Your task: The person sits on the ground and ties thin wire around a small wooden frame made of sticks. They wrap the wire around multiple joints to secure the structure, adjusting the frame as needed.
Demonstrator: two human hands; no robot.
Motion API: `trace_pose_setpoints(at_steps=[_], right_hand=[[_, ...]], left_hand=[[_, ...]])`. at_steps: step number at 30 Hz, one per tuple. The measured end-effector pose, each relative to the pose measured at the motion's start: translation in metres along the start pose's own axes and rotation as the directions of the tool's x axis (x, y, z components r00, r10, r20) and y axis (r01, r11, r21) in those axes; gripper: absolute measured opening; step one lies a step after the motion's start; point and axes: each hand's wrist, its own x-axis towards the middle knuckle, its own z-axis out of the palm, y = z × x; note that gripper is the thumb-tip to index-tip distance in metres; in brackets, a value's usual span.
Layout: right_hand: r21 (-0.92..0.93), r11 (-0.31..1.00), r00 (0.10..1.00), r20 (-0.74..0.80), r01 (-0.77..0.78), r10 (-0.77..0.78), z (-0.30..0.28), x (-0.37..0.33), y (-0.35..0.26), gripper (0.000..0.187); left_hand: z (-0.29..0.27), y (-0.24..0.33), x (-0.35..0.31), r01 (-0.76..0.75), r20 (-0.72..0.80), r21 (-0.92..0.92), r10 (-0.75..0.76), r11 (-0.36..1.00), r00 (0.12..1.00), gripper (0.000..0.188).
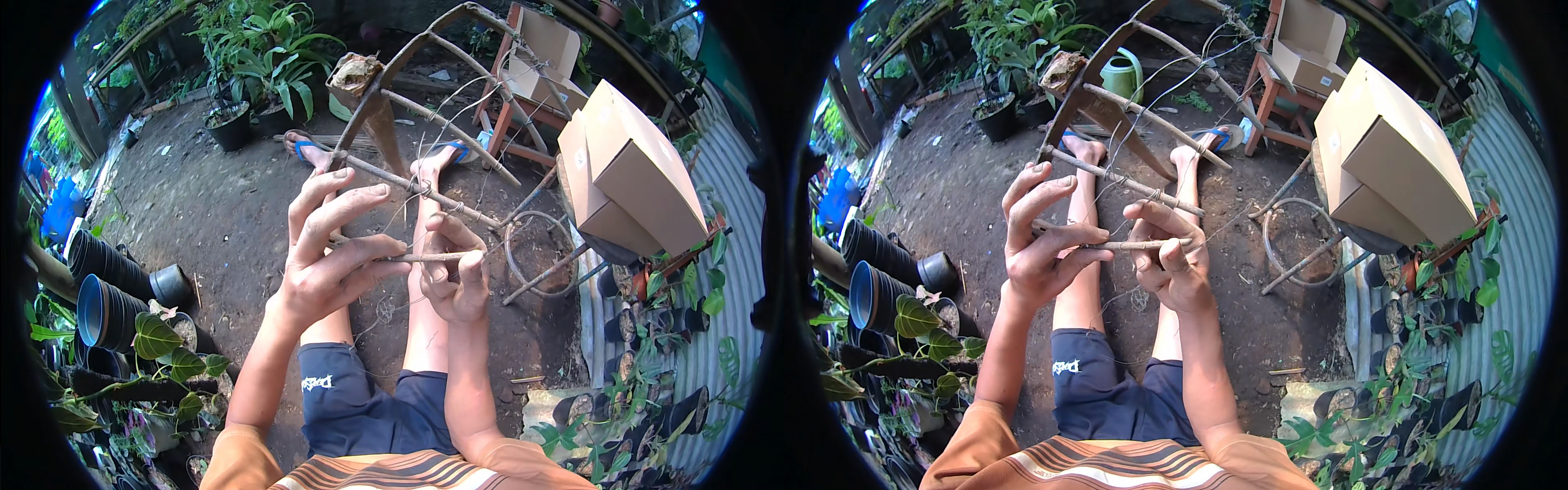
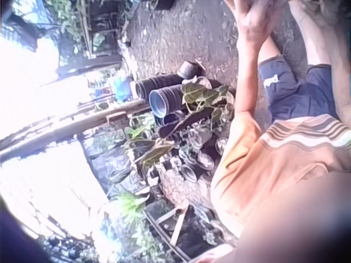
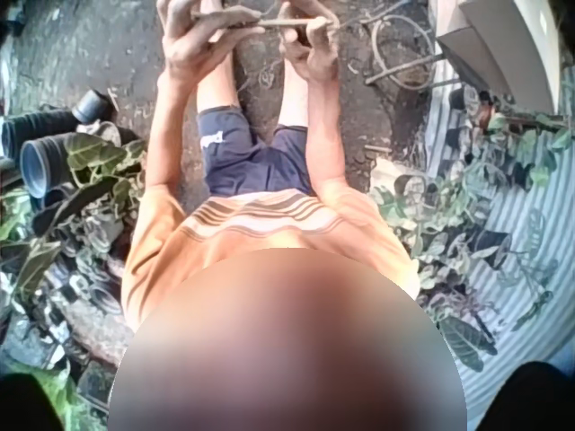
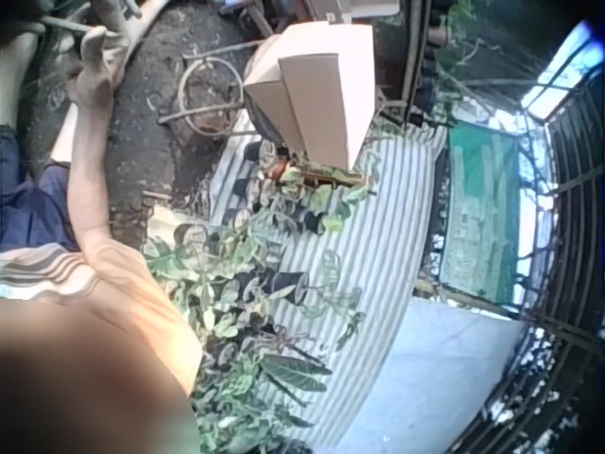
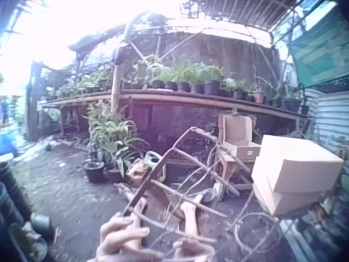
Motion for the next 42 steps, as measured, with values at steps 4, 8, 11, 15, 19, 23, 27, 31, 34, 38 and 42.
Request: trace_pose_setpoints(at_steps=[4, 8, 11, 15, 19, 23, 27, 31, 34, 38, 42], right_hand=[[-0.013, 0.999, 0.999, -0.037, 0.04, -0.04, -0.003, -0.003, 0.0, 0.079], [-0.066, 0.996, 0.999, 0.007, 0.051, -0.051, -0.003, -0.004, -0.009, 0.076], [-0.028, 0.999, 0.999, -0.002, 0.036, -0.036, -0.003, -0.005, -0.021, 0.07], [-0.058, 0.997, 0.99, -0.126, 0.051, -0.058, 0.0, -0.006, -0.032, 0.055], [-0.006, 1.0, 0.995, -0.094, 0.015, -0.016, 0.006, -0.003, -0.038, 0.045], [-0.038, 0.998, 0.988, -0.152, -0.042, 0.036, 0.014, 0.005, -0.041, 0.043], [-0.004, 0.993, 0.974, -0.196, -0.115, 0.113, 0.019, 0.013, -0.038, 0.034], [-0.043, 0.995, 0.953, -0.294, -0.094, 0.077, 0.024, 0.016, -0.035, 0.022], [-0.068, 0.996, 0.95, -0.31, -0.064, 0.04, 0.024, 0.015, -0.039, 0.02], [-0.038, 0.995, 0.954, -0.289, -0.096, 0.081, 0.02, 0.015, -0.045, 0.019], [0.028, 0.997, 0.974, -0.215, -0.07, 0.074, 0.017, 0.015, -0.036, 0.019]], left_hand=[[0.002, -0.003, 0.001, -0.024, 0.003, 0.004, 0.024, 1.0, 1.0, 0.031], [0.0, -0.003, 0.003, -0.033, 0.051, -0.004, 0.033, 0.999, 0.998, 0.034], [0.001, -0.001, 0.003, -0.046, 0.08, -0.011, 0.047, 0.999, 0.996, 0.034], [0.006, 0.006, 0.002, -0.059, 0.094, -0.007, 0.059, 0.998, 0.994, 0.033], [0.004, 0.013, 0.008, -0.043, 0.103, 0.025, 0.04, 0.999, 0.994, 0.032], [-0.002, 0.032, 0.015, -0.114, 0.139, 0.293, 0.075, 0.949, 0.987, 0.036], [-0.003, 0.045, 0.024, 0.01, 0.188, 0.414, -0.096, 0.91, 0.977, 0.03], [-0.011, 0.054, 0.032, 0.071, 0.268, 0.409, -0.194, 0.91, 0.944, 0.022], [-0.007, 0.056, 0.033, 0.104, 0.215, 0.351, -0.189, 0.93, 0.958, 0.018], [0.013, 0.039, 0.028, -0.136, 0.064, 0.418, 0.12, 0.898, 0.991, 0.023], [0.009, 0.033, 0.023, -0.137, 0.023, 0.459, 0.142, 0.878, 0.99, 0.022]])
